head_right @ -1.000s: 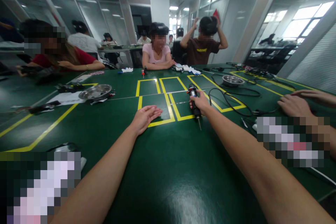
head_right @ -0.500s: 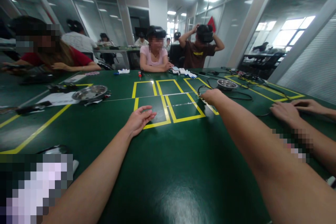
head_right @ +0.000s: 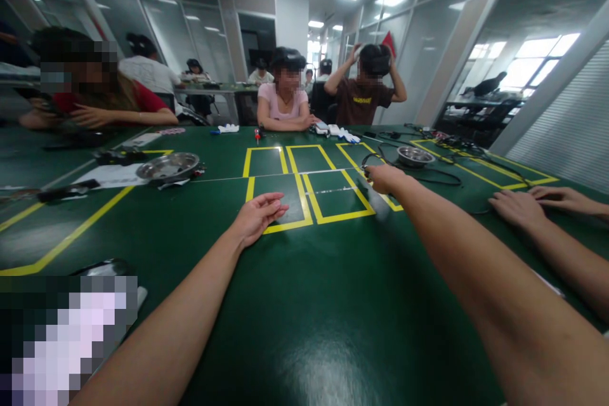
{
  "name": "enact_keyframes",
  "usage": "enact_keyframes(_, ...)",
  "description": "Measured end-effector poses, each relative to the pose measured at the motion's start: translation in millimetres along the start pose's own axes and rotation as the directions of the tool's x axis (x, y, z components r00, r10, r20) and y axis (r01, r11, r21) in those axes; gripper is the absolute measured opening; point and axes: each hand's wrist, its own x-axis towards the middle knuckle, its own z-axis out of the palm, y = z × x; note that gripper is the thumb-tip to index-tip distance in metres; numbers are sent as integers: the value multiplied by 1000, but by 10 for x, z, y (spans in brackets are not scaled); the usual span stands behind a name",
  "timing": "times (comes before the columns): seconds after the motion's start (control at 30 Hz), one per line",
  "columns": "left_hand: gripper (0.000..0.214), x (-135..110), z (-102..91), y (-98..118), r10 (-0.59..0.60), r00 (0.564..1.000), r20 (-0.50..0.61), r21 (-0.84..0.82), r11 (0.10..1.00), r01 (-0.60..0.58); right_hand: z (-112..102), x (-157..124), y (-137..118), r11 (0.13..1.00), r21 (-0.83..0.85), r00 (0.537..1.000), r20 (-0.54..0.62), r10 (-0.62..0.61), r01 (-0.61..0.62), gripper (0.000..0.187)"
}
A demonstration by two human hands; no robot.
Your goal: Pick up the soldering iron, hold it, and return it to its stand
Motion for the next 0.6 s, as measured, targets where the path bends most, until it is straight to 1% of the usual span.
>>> enact_keyframes(0.07,24,10,0,-11,-3,1000,8,20,1000,3,18,-43,-92,995,99,1000,-10,5,-4,66)
enact_keyframes(0.1,24,16,2,-18,-4,1000,9,34,999,3,38,-80,-161,977,213,1000,-10,15,-13,68)
enact_keyframes(0.13,23,20,5,-26,-2,1000,10,50,999,2,66,-128,-251,929,370,1000,-8,29,-24,68)
enact_keyframes(0.17,23,25,10,-34,2,1000,9,67,998,-3,102,-188,-361,831,555,999,-1,40,-33,69)
enact_keyframes(0.2,21,30,16,-44,8,1000,8,82,997,-8,142,-256,-492,686,727,999,7,40,-33,70)
enact_keyframes(0.23,19,35,23,-56,15,1000,4,94,995,-15,186,-332,-640,514,857,1000,7,17,-15,70)
enact_keyframes(0.27,16,40,32,-70,23,1000,-5,103,994,-22,232,-412,-802,337,941,1000,1,-24,7,71)
enact_keyframes(0.3,15,44,41,-84,31,999,-12,109,994,-29,279,-494,-970,169,985,997,-11,-79,24,71)
enact_keyframes(0.33,14,48,50,-99,47,998,-34,116,992,-43,326,-575,-1137,25,999,990,-19,-141,23,71)
enact_keyframes(0.37,17,51,60,-114,66,997,-47,126,990,-60,373,-654,-1294,-92,996,983,-34,-178,18,71)
enact_keyframes(0.4,22,51,70,-127,98,993,-62,142,986,-89,420,-728,-1435,-186,982,975,-51,-216,10,71)
enact_keyframes(0.43,30,50,80,-138,135,988,-73,175,977,-121,467,-796,-1554,-257,966,968,-69,-241,5,72)
enact_keyframes(0.47,38,46,89,-147,186,980,-76,236,958,-163,514,-857,-1645,-307,952,962,-89,-257,6,72)
enact_keyframes(0.5,45,42,98,-153,253,964,-78,314,924,-217,559,-911,-1708,-336,942,956,-110,-272,13,73)
enact_keyframes(0.53,49,37,105,-158,320,945,-61,403,874,-270,601,-958,-1745,-349,937,949,-130,-286,23,73)
enact_keyframes(0.6,46,31,113,-163,434,901,-12,562,748,-352,664,-1032,-1755,-351,935,937,-163,-311,46,75)
